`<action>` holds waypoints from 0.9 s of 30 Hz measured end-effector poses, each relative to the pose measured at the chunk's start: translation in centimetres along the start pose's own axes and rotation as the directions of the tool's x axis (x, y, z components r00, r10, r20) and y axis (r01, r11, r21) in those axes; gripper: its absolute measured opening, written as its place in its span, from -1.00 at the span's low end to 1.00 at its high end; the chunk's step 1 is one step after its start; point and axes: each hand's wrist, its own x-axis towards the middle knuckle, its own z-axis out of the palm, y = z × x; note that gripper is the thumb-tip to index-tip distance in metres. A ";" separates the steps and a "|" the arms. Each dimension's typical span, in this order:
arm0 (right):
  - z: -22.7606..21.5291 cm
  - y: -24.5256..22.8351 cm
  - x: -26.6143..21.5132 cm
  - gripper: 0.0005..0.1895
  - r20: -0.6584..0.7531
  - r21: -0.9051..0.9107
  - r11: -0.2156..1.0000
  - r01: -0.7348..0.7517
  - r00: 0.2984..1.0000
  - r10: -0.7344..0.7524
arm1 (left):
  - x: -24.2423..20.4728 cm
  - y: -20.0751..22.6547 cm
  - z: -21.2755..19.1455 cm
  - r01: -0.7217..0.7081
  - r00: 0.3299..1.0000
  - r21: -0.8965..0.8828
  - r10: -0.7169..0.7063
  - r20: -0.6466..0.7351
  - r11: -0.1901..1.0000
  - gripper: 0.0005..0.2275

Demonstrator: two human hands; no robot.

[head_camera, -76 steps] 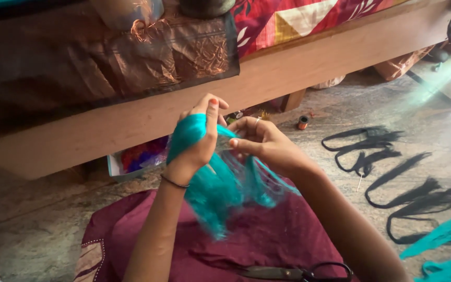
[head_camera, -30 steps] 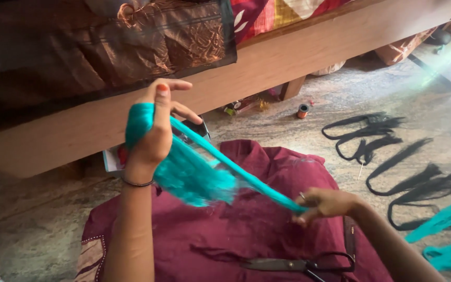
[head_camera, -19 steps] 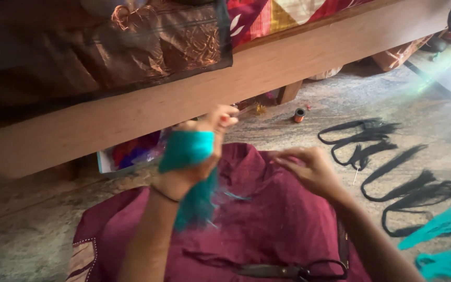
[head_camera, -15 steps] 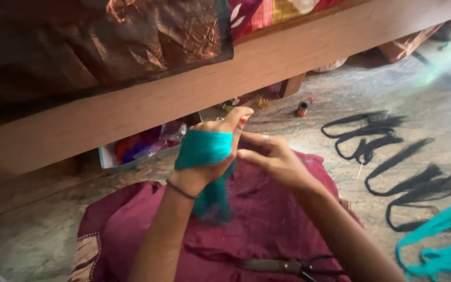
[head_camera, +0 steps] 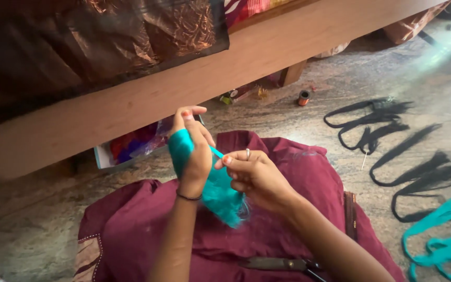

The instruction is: Preparing and sorting strands of blue and black synthetic hair, using a comb and scissors.

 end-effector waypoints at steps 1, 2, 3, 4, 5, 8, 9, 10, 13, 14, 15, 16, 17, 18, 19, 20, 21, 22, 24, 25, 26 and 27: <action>0.0 -0.2 -0.2 -0.78 -0.002 -0.003 1.000 0.000 1.000 0.000 | -0.1 -0.5 0.3 0.000 1.000 -0.003 0.000 0.000 1.000 -0.65; 0.0 -0.3 -0.3 -0.77 -0.026 0.008 0.999 -0.037 0.999 0.037 | -0.1 -1.0 0.6 0.017 1.000 -0.048 -0.017 0.007 0.999 -0.65; 0.1 -0.5 -0.4 -0.77 -0.050 0.021 0.997 -0.073 0.996 0.074 | -0.2 -1.4 0.8 0.034 0.999 -0.092 -0.033 0.016 0.995 -0.65; -0.2 -0.2 -0.5 -0.77 -0.051 0.020 0.997 -0.074 0.996 0.075 | -0.4 -1.2 1.0 0.035 0.999 -0.092 -0.034 0.016 0.995 -0.65; -0.5 0.0 -0.5 -0.77 -0.039 0.065 0.993 -0.094 0.995 0.097 | -0.5 -1.0 1.1 0.083 0.996 -0.106 -0.081 0.021 0.991 -0.67; -0.2 0.0 -1.3 -0.79 -0.056 0.060 0.991 -0.116 0.991 0.119 | -1.0 -1.1 1.3 0.101 0.995 -0.064 -0.102 -0.008 0.993 -0.69; 0.1 -0.2 -1.6 -0.81 -0.083 0.009 0.993 -0.118 0.989 0.118 | -1.1 -1.2 1.4 0.070 0.997 -0.006 -0.070 -0.044 0.998 -0.70; 0.2 0.0 -1.6 -0.81 -0.081 0.009 0.993 -0.117 0.990 0.118 | -1.1 -1.3 1.4 0.068 0.997 -0.005 -0.069 -0.044 0.998 -0.70; 0.4 0.5 -1.5 -0.80 -0.053 -0.005 0.992 -0.126 0.991 0.126 | -1.2 -2.1 1.3 0.028 0.997 0.058 -0.024 -0.074 0.998 -0.71; 0.4 0.6 -1.4 -0.79 -0.067 0.011 0.993 -0.120 0.990 0.121 | -1.3 -2.8 1.3 0.000 0.996 0.050 0.004 -0.084 0.999 -0.71; 0.4 0.7 -1.4 -0.78 -0.081 0.027 0.993 -0.114 0.990 0.116 | -1.4 -3.5 1.4 -0.028 0.995 0.041 0.032 -0.093 0.999 -0.71; 0.2 0.5 -1.4 -0.78 -0.084 0.026 0.993 -0.115 0.990 0.117 | -1.5 -3.3 1.3 -0.026 0.995 0.039 0.030 -0.092 0.999 -0.71; 0.1 0.3 -1.4 -0.79 -0.082 0.027 0.994 -0.108 0.991 0.110 | -1.7 -3.2 1.1 0.044 0.996 -0.037 -0.047 -0.078 0.998 -0.69; -0.1 0.1 -1.5 -0.80 -0.080 0.029 0.995 -0.100 0.992 0.102 | -1.8 -3.1 1.0 0.115 0.991 -0.110 -0.121 -0.055 0.987 -0.67; -0.7 -0.7 -1.2 -0.80 -0.083 0.029 0.995 -0.099 0.991 0.102 | -2.5 -3.3 0.6 0.116 0.991 -0.111 -0.123 -0.053 0.987 -0.67; -1.3 -1.5 -0.9 -0.77 -0.118 -0.191 0.980 -0.048 0.993 0.025 | -3.2 -3.5 0.3 0.209 0.978 -0.133 -0.202 0.058 0.969 -0.66; -1.9 -2.3 -0.6 -0.75 -0.136 -0.404 0.915 -0.004 0.989 -0.056 | -3.8 -3.7 0.0 0.301 0.946 -0.144 -0.276 0.170 0.943 -0.61; -2.8 -3.2 -0.2 -0.75 -0.145 -0.401 0.916 0.000 0.987 -0.063 | -5.7 -3.3 -0.6 0.301 0.944 -0.144 -0.274 0.182 0.943 -0.61; -4.6 -5.0 0.8 -0.74 -0.027 -0.855 0.518 0.036 0.993 -0.114 | -9.2 -2.5 -2.0 0.680 0.678 -0.142 -0.544 0.495 0.719 -0.52; -4.7 -6.7 1.2 -0.74 -0.036 -0.853 0.522 0.033 0.992 -0.123 | -12.3 -4.5 -2.3 0.680 0.673 -0.135 -0.541 0.505 0.721 -0.52; -4.9 -8.2 1.5 -0.73 -0.135 -0.899 0.432 -0.066 0.982 -0.130 | -15.6 -6.4 -2.7 0.914 0.383 -0.319 -0.272 0.883 0.251 -0.45; -5.1 -9.6 1.7 -0.72 -0.231 -0.925 0.339 -0.171 0.962 -0.145 | -19.0 -8.4 -3.2 0.950 0.211 -0.142 0.238 0.948 -0.276 -0.27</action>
